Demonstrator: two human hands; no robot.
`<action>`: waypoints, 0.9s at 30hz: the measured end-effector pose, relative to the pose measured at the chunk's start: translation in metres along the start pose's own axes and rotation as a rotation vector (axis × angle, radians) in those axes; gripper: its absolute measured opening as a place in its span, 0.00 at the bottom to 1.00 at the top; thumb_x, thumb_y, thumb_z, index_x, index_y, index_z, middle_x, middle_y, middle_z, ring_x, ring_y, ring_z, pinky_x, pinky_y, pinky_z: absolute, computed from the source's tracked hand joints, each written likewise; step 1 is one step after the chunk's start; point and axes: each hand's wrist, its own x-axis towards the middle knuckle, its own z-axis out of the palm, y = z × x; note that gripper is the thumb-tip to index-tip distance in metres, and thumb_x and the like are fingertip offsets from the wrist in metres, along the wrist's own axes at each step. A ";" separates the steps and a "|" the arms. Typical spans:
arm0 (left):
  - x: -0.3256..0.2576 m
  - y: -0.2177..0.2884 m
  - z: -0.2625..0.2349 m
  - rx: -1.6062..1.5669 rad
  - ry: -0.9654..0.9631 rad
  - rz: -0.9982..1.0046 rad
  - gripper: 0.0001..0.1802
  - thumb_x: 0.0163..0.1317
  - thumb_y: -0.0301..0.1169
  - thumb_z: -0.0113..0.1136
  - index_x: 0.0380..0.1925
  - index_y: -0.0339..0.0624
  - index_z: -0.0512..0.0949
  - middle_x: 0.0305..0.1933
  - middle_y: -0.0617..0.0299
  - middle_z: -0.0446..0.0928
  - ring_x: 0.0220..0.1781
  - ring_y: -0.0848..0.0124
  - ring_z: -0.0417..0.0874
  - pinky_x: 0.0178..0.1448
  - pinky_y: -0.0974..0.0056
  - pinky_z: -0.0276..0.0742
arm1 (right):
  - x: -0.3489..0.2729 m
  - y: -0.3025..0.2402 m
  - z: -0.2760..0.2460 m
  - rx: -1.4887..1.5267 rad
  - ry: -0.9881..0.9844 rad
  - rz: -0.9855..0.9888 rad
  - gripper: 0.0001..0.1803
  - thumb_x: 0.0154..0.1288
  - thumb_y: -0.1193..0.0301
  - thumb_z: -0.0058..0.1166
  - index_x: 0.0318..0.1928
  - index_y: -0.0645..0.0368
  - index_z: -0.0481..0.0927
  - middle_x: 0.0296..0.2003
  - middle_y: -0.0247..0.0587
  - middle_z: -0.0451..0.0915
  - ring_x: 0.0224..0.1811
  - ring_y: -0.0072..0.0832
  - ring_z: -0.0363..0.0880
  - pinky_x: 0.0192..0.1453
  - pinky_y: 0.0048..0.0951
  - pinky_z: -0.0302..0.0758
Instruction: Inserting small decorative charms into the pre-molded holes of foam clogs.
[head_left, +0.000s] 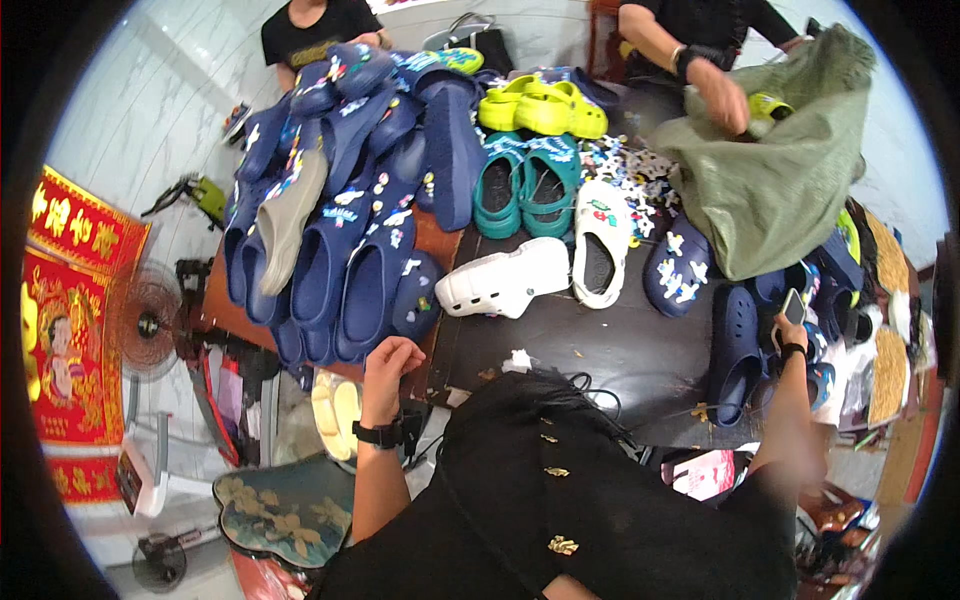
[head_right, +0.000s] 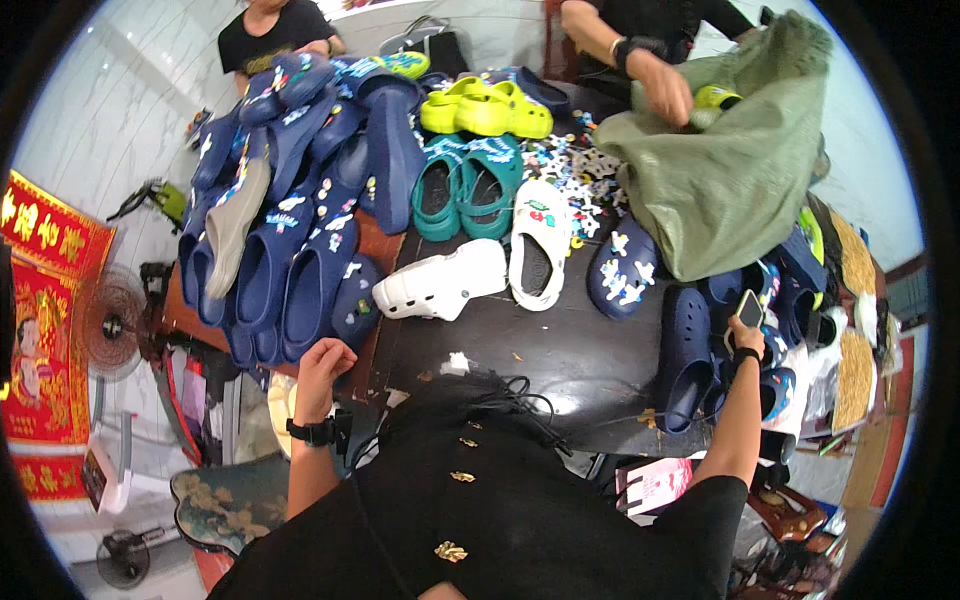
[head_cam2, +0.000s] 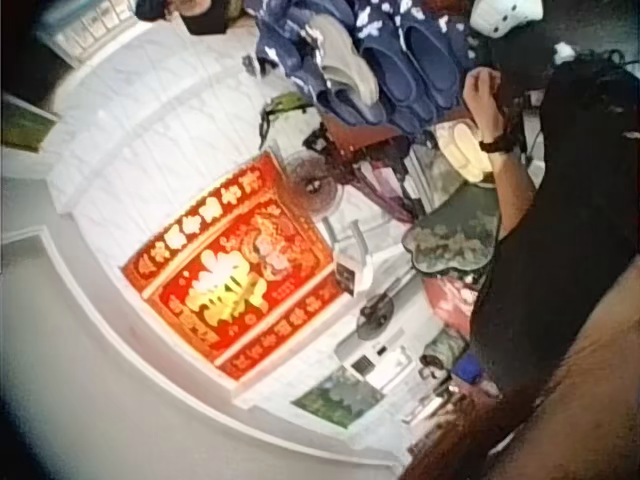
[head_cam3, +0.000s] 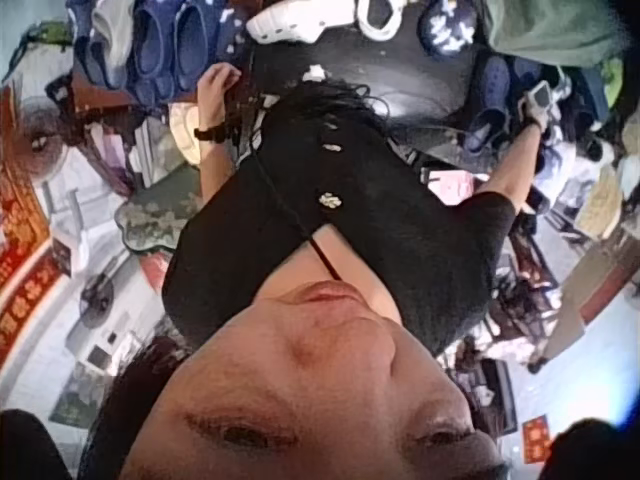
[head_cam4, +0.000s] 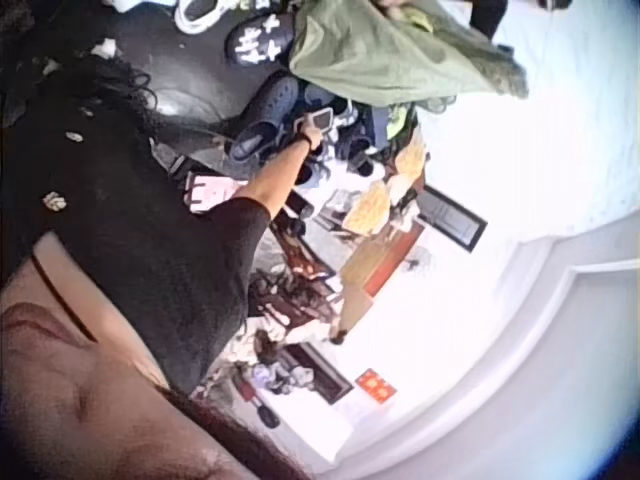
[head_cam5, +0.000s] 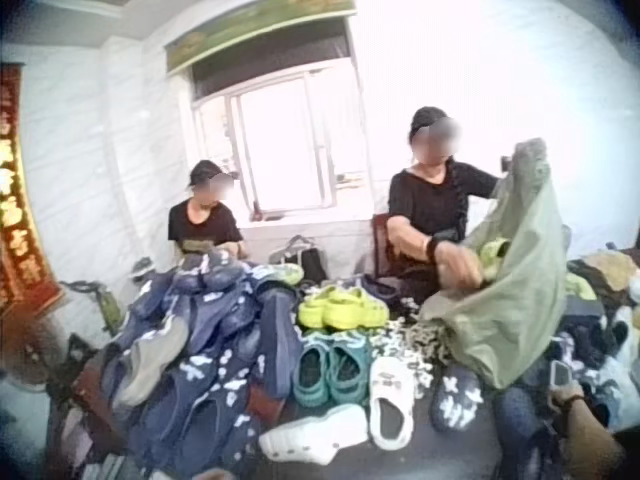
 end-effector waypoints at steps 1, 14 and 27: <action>-0.001 -0.002 0.000 -0.001 0.019 -0.005 0.07 0.67 0.30 0.52 0.34 0.40 0.77 0.32 0.64 0.79 0.36 0.78 0.78 0.43 0.74 0.73 | 0.000 -0.001 -0.002 -0.003 -0.023 -0.002 0.45 0.43 0.40 0.58 0.51 0.68 0.78 0.53 0.56 0.77 0.57 0.45 0.75 0.60 0.40 0.70; 0.052 -0.057 0.028 0.551 0.045 0.027 0.42 0.55 0.31 0.63 0.68 0.44 0.53 0.33 0.50 0.81 0.37 0.57 0.82 0.47 0.59 0.75 | -0.011 -0.009 0.003 -0.218 0.057 0.027 0.52 0.43 0.38 0.65 0.58 0.67 0.65 0.57 0.57 0.72 0.59 0.49 0.72 0.60 0.48 0.70; 0.112 -0.041 0.052 1.030 0.083 0.572 0.43 0.37 0.30 0.75 0.54 0.35 0.63 0.46 0.45 0.72 0.52 0.48 0.71 0.58 0.52 0.67 | -0.232 -0.176 0.015 0.669 -0.706 -0.847 0.39 0.58 0.58 0.62 0.65 0.62 0.61 0.34 0.39 0.78 0.32 0.25 0.73 0.35 0.25 0.71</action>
